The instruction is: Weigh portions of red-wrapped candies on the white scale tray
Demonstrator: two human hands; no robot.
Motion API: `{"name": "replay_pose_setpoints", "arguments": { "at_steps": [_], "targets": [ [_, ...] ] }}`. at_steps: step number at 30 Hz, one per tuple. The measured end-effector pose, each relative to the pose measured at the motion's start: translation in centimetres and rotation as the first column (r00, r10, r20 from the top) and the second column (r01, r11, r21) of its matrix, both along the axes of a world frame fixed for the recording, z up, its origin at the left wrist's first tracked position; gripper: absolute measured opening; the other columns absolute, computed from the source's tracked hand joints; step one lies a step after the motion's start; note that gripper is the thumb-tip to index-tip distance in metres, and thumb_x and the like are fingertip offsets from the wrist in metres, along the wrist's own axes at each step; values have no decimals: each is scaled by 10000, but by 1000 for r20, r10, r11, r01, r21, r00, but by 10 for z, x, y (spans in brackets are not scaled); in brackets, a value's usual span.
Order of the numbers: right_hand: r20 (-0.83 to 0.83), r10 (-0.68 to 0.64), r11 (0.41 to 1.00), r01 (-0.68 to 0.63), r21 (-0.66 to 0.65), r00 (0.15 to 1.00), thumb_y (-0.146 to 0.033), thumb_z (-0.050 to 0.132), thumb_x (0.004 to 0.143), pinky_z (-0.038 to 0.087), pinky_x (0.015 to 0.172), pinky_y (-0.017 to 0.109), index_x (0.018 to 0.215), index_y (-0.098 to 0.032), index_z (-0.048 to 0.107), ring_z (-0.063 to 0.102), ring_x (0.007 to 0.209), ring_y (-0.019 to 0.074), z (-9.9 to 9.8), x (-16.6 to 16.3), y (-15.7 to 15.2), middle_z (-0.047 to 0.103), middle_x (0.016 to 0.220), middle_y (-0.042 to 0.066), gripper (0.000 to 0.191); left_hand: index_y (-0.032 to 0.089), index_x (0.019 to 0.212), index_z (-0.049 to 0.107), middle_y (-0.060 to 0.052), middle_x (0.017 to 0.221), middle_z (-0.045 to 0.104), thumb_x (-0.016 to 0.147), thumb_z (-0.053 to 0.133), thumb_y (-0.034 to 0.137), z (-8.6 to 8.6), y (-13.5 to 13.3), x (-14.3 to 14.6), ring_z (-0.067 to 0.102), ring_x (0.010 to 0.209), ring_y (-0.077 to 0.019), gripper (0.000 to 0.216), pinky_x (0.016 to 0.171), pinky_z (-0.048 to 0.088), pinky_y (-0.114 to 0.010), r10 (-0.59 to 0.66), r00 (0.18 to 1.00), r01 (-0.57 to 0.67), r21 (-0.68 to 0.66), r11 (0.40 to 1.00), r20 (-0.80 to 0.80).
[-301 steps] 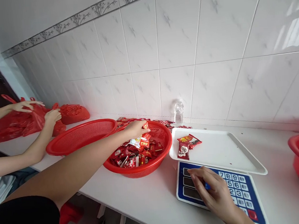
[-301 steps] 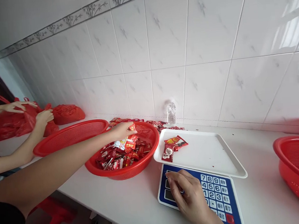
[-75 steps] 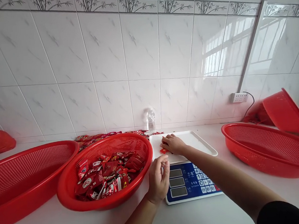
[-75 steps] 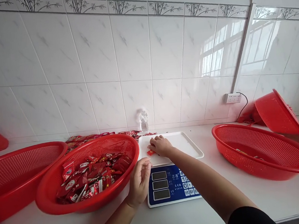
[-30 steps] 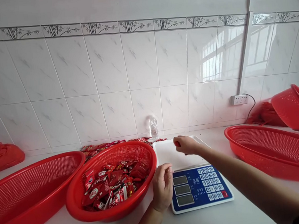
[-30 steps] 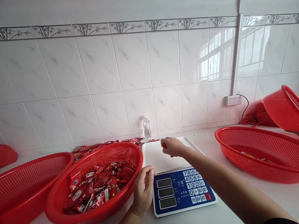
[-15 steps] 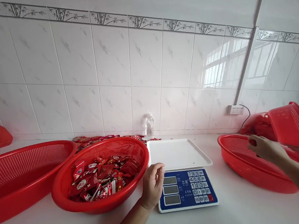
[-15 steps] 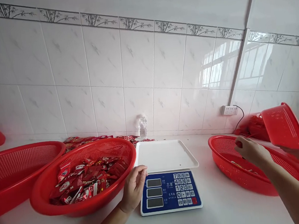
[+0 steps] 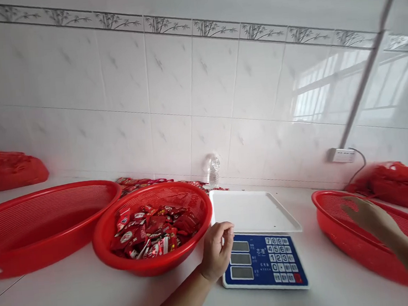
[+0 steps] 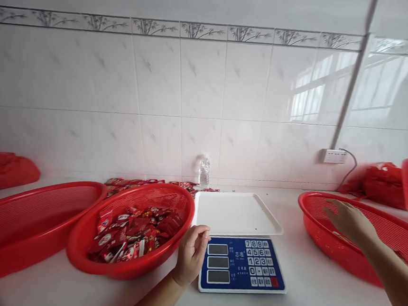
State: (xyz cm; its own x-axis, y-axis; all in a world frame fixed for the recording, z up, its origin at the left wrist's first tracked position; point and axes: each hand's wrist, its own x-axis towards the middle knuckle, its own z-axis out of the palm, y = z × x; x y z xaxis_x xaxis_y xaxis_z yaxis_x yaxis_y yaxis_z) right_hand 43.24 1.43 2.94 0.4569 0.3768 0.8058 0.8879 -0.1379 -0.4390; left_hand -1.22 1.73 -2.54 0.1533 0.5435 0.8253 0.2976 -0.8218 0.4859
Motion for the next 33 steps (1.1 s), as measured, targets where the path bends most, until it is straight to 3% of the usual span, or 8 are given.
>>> {"name": "replay_pose_setpoints", "arguments": {
  "at_steps": [4, 7, 12, 17, 22, 26, 29, 33],
  "targets": [
    [92, 295, 947, -278, -163, 951, -499, 591, 785, 482, 705, 356, 1003, -248, 711, 657, 909, 263, -22, -88, 24, 721, 996, 99, 353, 190, 955, 585, -22, 748, 619, 938, 469, 190, -1, -5, 3, 572, 696, -148, 117, 687, 456, -271, 26, 999, -25, 32, 999, -26],
    [161, 500, 866, -484, -127, 851, -500, 486, 877, 499, 830, 409, 1094, -221, 651, 630, 1011, 265, -35, -173, 25, 688, 1104, 95, 390, 190, 934, 578, -22, 739, 623, 931, 468, 175, -2, -7, 3, 568, 688, -147, 111, 676, 447, -266, 48, 998, -45, 55, 997, -44],
    [231, 603, 792, -606, -65, 763, -405, 483, 929, 494, 855, 427, 1121, -218, 614, 619, 1015, 252, -44, -255, 15, 687, 1081, 77, 298, 197, 945, 571, -22, 750, 634, 916, 470, 149, -3, -6, 2, 570, 684, -147, 115, 682, 447, -268, 73, 995, -67, 85, 994, -69],
    [300, 602, 745, -655, 123, 741, -309, 532, 922, 462, 888, 449, 1063, -188, 615, 624, 930, 246, -59, -259, 5, 698, 974, 91, 205, 205, 977, 564, -25, 764, 633, 909, 480, 147, -4, -10, 2, 583, 699, -148, 122, 697, 474, -273, 51, 996, -46, 78, 996, -70],
    [211, 717, 645, -747, 162, 665, -309, 560, 906, 489, 768, 375, 1030, -195, 618, 617, 905, 242, -72, -256, -2, 687, 927, 86, 179, 207, 1173, 510, -59, 900, 643, 911, 504, 181, 7, -29, 10, 624, 814, -167, 263, 795, 520, -307, 38, 999, -38, -11, 999, 19],
    [19, 796, 594, -787, 169, 605, -322, 525, 925, 501, 726, 339, 1064, -203, 603, 645, 847, 212, -70, -260, -10, 683, 960, 81, 199, 203, 1204, 497, -80, 959, 668, 918, 524, 231, 47, -46, 6, 637, 869, -178, 289, 802, 536, -305, -73, 997, 61, -237, 969, -39],
    [-74, 819, 571, -796, 200, 569, -316, 504, 936, 505, 703, 323, 1116, -202, 586, 654, 790, 192, -64, -260, -16, 677, 890, 59, 229, 202, 1170, 526, -98, 1033, 653, 892, 514, 196, 86, -39, -14, 631, 930, -187, 279, 817, 534, -318, -47, 991, 10, -275, 961, -128],
    [-74, 847, 529, -819, 222, 526, -303, 514, 929, 500, 671, 303, 1132, -200, 582, 640, 770, 181, -58, -259, -22, 664, 850, 48, 236, 205, 1033, 587, -57, 1035, 663, 758, 426, 21, 118, 1, -52, 623, 987, -186, 368, 868, 509, -334, 76, 912, -232, -353, 906, -403]
  ]
}}
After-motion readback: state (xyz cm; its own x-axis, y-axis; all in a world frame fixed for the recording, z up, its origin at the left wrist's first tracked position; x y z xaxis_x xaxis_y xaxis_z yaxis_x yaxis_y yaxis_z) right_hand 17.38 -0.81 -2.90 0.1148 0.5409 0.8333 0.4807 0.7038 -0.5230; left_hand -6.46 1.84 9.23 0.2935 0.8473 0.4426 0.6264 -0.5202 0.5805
